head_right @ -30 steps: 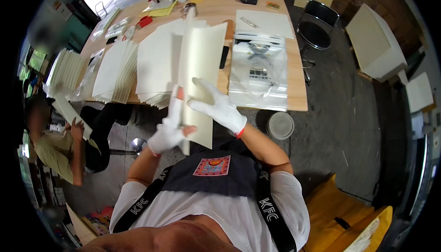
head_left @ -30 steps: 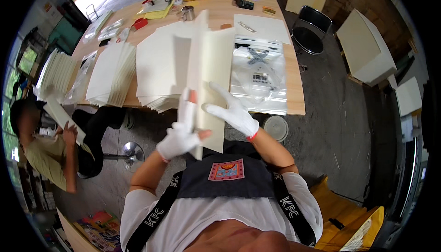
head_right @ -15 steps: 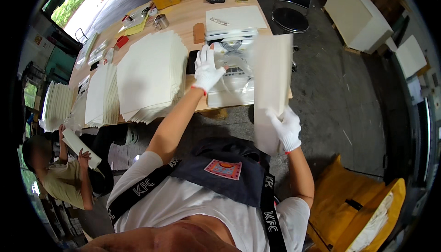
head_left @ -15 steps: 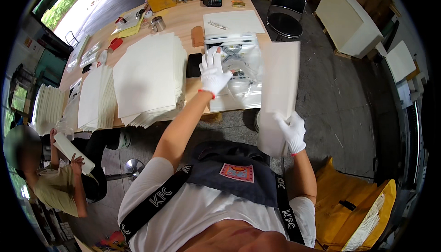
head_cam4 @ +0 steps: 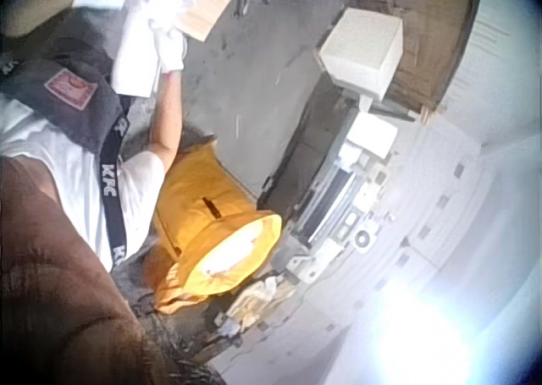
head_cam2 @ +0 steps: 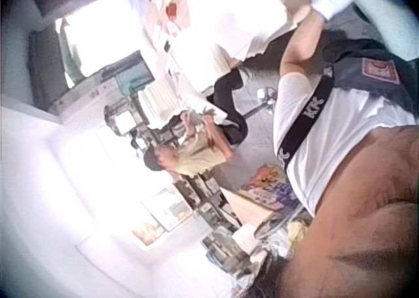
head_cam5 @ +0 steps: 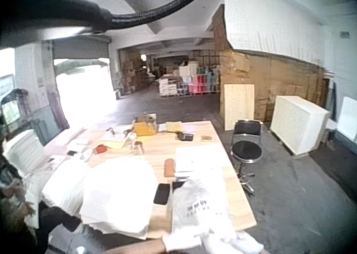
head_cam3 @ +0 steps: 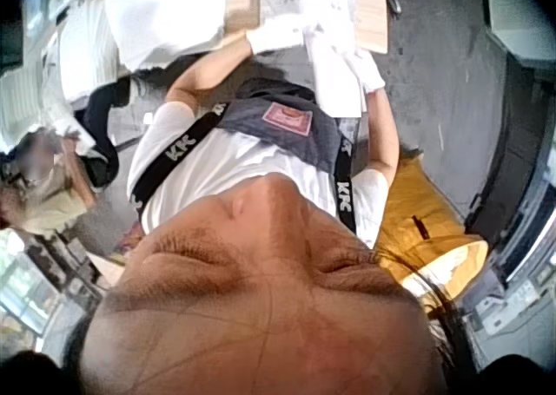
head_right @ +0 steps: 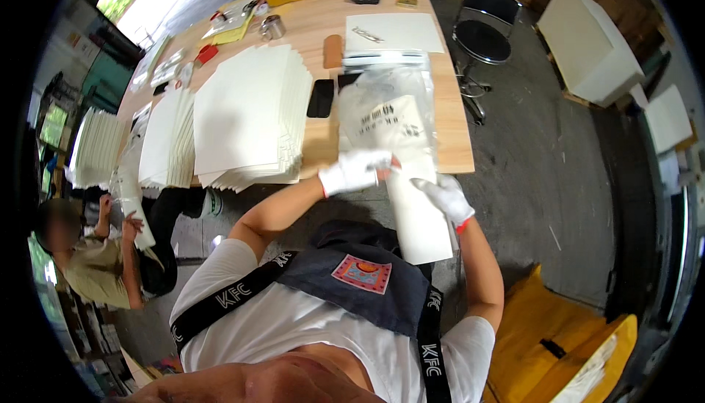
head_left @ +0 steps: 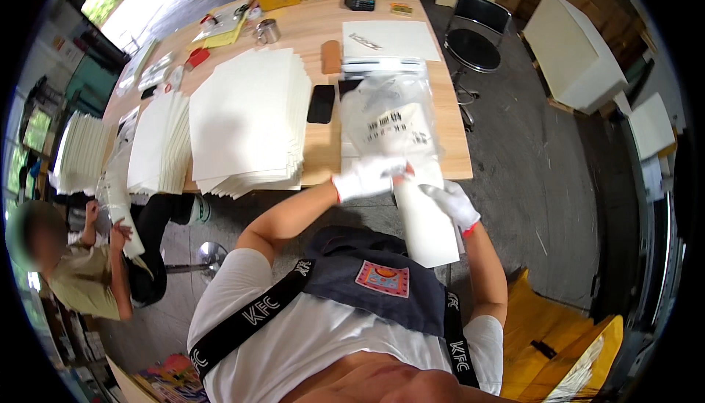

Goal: The person stacks white paper sheets on a table, places them into clear plastic packaging, and seals the packages using a handheld heat sealer. The person repeats this process for multiple stacks of paper.

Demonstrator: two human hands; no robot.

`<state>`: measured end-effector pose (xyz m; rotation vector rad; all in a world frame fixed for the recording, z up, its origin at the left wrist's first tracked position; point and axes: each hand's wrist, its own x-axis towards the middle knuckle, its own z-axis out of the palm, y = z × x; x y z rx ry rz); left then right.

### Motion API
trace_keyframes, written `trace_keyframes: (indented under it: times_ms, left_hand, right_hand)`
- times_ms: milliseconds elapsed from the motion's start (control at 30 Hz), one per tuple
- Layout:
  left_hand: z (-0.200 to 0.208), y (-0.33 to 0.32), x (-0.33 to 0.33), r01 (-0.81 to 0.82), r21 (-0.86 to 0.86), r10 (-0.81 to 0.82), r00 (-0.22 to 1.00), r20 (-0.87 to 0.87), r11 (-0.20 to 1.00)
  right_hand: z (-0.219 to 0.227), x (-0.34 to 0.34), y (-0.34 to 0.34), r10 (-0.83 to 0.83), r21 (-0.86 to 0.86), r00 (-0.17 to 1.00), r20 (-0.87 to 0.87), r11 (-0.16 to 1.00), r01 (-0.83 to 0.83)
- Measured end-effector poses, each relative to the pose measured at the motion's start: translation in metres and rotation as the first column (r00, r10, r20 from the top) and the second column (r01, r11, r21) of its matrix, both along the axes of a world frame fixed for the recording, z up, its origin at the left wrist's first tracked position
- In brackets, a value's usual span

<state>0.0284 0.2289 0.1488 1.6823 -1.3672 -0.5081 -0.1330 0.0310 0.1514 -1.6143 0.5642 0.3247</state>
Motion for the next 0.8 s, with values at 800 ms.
trace_keyframes:
  times_ms: [800]
  left_hand:
    - [-0.050,0.031,-0.061,-0.198,-0.014,0.198,0.973,0.118,0.980]
  right_hand:
    - [-0.034,-0.012,0.084,0.381,-0.867,0.800,0.464,0.010,0.498]
